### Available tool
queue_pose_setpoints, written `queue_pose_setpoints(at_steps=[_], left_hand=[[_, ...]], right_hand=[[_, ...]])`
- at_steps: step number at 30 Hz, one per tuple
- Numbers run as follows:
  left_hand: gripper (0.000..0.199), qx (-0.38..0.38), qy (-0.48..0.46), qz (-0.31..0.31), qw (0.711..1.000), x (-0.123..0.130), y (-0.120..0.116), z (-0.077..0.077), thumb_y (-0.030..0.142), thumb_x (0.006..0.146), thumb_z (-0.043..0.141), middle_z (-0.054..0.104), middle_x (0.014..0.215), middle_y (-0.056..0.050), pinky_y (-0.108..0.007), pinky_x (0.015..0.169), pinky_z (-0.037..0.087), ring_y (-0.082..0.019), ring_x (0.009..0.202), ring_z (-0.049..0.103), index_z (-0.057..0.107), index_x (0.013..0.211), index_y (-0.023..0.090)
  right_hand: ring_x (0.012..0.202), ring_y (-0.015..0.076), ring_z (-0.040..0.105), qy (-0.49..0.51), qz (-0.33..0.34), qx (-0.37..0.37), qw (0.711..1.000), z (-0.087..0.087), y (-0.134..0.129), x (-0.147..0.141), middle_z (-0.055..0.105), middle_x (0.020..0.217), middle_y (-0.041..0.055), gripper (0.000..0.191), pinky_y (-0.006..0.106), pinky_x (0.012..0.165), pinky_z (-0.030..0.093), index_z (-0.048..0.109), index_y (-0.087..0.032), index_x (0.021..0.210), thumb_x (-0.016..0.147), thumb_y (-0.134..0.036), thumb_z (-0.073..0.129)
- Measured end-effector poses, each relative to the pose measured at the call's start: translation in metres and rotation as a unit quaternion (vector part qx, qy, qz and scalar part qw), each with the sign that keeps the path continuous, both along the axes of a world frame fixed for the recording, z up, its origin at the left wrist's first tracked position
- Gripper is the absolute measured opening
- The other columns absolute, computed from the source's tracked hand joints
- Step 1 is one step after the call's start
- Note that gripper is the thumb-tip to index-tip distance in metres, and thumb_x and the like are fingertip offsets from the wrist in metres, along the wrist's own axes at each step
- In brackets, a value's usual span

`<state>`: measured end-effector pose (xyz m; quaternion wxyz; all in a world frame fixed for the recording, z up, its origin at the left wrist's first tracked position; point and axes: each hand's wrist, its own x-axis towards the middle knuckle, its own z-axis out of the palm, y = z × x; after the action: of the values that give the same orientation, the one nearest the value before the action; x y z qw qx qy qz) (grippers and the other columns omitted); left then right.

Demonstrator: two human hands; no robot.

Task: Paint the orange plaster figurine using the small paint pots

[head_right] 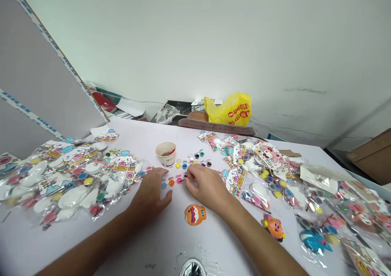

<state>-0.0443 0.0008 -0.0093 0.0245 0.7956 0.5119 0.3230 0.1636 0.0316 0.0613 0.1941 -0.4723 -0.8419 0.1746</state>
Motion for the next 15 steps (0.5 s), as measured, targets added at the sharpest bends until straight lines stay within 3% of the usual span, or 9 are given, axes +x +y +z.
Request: queue_pose_setpoints(at_steps=[7,15], left_hand=[[0.045,-0.084,-0.021,-0.012,0.996,0.002,0.014,-0.007,0.02,0.079,0.054,0.061,0.103,-0.011,-0.045,0.082,0.05,-0.029,0.093,0.059,0.045,0.122,0.016],[0.038,-0.123,-0.053,-0.034,0.99,-0.001,0.014,-0.005,0.016,0.081,0.049,0.061,0.096,-0.007,-0.04,0.081,0.05,-0.026,0.09,0.059,0.048,0.119,0.018]], right_hand=[[0.064,0.0145,0.055,0.006,-0.003,0.015,1.0,-0.003,0.002,0.001,0.063,0.076,-0.0002,0.013,0.025,0.057,0.034,0.05,-0.022,0.076,0.088,-0.022,0.051],[0.063,0.0147,0.055,0.006,0.006,0.037,0.999,-0.008,0.001,-0.001,0.063,0.077,0.0006,0.012,0.026,0.058,0.036,0.05,-0.023,0.077,0.089,-0.023,0.05]])
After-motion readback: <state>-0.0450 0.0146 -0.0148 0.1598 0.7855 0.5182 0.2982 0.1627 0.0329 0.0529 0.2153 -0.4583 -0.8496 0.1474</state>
